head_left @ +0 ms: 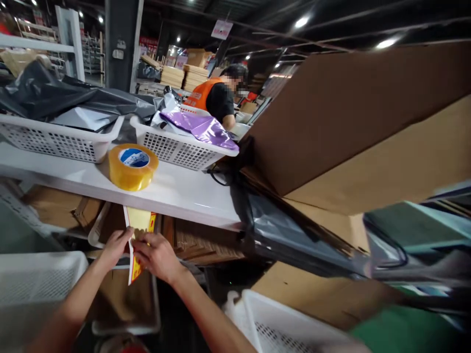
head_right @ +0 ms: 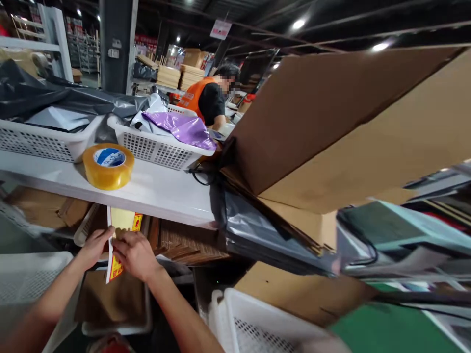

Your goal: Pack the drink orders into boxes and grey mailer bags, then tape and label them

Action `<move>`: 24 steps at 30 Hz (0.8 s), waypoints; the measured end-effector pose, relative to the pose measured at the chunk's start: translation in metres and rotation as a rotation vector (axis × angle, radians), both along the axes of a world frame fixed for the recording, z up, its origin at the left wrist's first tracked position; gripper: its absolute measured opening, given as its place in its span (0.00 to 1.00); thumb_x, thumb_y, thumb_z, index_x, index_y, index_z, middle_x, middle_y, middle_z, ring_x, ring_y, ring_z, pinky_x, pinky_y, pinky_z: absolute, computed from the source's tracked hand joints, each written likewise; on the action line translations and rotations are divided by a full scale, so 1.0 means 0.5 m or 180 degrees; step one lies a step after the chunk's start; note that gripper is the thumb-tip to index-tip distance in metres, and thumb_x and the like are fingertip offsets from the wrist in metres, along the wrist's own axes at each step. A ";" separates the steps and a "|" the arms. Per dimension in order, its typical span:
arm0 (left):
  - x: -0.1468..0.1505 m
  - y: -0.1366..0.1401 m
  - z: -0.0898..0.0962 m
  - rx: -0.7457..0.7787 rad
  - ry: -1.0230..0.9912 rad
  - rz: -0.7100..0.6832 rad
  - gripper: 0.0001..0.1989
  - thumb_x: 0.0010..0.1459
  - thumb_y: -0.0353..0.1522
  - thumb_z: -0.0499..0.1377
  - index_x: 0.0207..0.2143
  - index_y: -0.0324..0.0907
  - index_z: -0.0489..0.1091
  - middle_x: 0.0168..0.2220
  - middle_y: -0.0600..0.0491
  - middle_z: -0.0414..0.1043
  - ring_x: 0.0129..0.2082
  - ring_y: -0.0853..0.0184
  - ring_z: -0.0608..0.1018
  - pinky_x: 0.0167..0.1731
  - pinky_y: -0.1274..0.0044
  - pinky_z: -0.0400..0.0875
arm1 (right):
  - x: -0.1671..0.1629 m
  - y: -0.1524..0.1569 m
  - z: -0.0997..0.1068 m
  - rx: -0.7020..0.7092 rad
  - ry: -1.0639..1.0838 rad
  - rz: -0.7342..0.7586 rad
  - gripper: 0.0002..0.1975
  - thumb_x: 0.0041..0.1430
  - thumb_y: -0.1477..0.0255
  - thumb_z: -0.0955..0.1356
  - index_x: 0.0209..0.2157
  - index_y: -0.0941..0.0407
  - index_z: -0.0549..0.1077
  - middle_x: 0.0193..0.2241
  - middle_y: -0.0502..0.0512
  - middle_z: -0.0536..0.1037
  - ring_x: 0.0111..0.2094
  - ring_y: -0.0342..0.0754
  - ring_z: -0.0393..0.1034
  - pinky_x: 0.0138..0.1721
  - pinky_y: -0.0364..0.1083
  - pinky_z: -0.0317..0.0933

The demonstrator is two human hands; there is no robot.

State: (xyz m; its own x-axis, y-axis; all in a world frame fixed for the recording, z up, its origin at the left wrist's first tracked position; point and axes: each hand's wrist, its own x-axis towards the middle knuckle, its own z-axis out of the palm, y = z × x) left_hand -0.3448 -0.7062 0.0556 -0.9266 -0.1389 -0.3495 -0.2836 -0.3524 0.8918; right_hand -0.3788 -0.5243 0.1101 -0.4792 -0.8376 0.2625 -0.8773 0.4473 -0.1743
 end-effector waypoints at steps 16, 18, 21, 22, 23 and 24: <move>-0.032 0.032 -0.014 -0.0450 0.0266 -0.0411 0.31 0.49 0.60 0.64 0.18 0.43 0.66 0.17 0.57 0.62 0.20 0.70 0.65 0.22 0.77 0.58 | -0.044 0.020 -0.027 0.0164 -0.0120 -0.0197 0.07 0.62 0.68 0.77 0.34 0.55 0.79 0.34 0.55 0.81 0.38 0.50 0.74 0.44 0.48 0.69; -0.040 0.028 -0.036 -0.0455 0.0199 -0.0272 0.30 0.50 0.60 0.64 0.20 0.42 0.69 0.18 0.55 0.66 0.21 0.68 0.68 0.23 0.76 0.60 | -0.041 0.023 -0.031 0.0059 -0.0095 -0.0126 0.07 0.65 0.67 0.76 0.34 0.54 0.79 0.33 0.54 0.80 0.38 0.50 0.74 0.46 0.48 0.69; -0.069 -0.007 -0.075 -0.0594 0.0012 0.0254 0.31 0.49 0.61 0.65 0.26 0.40 0.76 0.27 0.49 0.78 0.31 0.60 0.77 0.30 0.73 0.69 | -0.020 0.034 -0.022 -0.0271 -0.0041 -0.0006 0.10 0.70 0.66 0.72 0.34 0.54 0.79 0.33 0.54 0.81 0.39 0.49 0.73 0.47 0.48 0.68; -0.082 -0.026 -0.087 -0.0695 -0.0027 0.0417 0.31 0.47 0.61 0.65 0.28 0.40 0.77 0.31 0.47 0.80 0.36 0.57 0.79 0.33 0.72 0.71 | -0.009 0.037 -0.015 -0.0398 -0.0063 0.0028 0.11 0.71 0.66 0.71 0.34 0.54 0.78 0.36 0.55 0.82 0.39 0.48 0.73 0.47 0.48 0.68; -0.095 -0.047 -0.097 -0.0803 -0.0054 0.0528 0.31 0.46 0.61 0.66 0.29 0.41 0.78 0.32 0.46 0.81 0.40 0.54 0.80 0.36 0.71 0.72 | 0.003 0.041 -0.009 -0.0514 -0.0083 0.0059 0.11 0.72 0.66 0.70 0.34 0.55 0.78 0.38 0.55 0.83 0.41 0.48 0.73 0.47 0.48 0.68; -0.107 -0.068 -0.104 -0.0882 -0.0078 0.0580 0.31 0.45 0.61 0.67 0.29 0.41 0.78 0.32 0.46 0.81 0.42 0.52 0.80 0.38 0.70 0.72 | 0.013 0.042 -0.003 -0.0606 -0.0083 0.0094 0.11 0.72 0.66 0.69 0.35 0.55 0.77 0.41 0.55 0.83 0.42 0.48 0.73 0.47 0.48 0.68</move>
